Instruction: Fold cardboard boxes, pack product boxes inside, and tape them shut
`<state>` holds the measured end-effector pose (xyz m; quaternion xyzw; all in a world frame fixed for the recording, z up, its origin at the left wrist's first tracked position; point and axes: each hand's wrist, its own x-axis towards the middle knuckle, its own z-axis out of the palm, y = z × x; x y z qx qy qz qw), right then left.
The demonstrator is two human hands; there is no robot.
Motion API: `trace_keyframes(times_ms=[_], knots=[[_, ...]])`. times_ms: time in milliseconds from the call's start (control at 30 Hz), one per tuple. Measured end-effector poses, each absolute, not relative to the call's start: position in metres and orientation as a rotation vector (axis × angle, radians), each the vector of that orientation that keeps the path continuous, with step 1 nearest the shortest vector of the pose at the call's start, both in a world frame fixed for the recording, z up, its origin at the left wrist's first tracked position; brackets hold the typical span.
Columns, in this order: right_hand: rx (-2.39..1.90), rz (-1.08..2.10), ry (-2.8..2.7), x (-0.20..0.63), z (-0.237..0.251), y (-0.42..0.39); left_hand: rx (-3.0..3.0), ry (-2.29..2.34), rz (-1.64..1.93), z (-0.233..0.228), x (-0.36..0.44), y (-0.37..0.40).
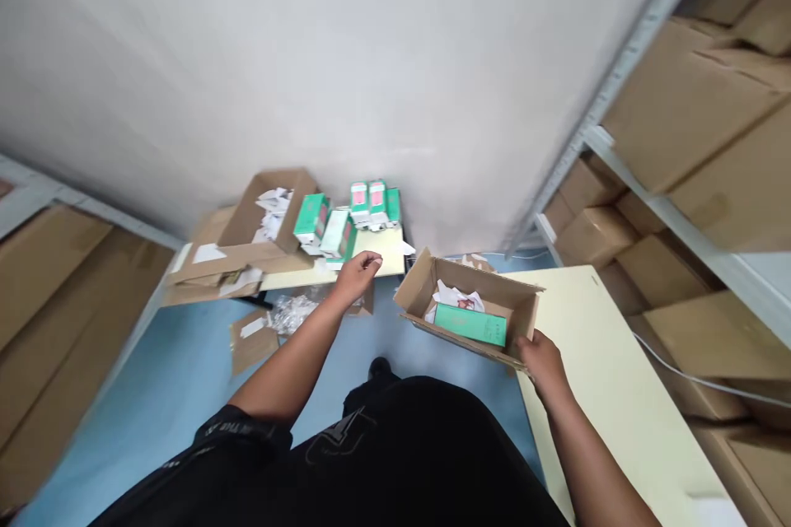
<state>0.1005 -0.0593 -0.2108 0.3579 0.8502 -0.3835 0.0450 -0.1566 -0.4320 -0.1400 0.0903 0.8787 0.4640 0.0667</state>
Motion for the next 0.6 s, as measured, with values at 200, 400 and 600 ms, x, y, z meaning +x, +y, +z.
trace_keyframes(times_ms=[200, 400, 600], knots=[[0.984, -1.210, 2.523, 0.023, -0.197, -0.158, 0.236, 2.765, 1.380, -0.134, -0.194, -0.574], [0.904, -1.229, 2.511, -0.036, -0.186, -0.263, 0.198, 2.959, 1.036, -0.134, -0.284, -0.705], [0.854, -1.154, 2.569, -0.072, -0.177, -0.328, 0.118, 2.785, 0.430, -0.157, -0.401, -0.771]])
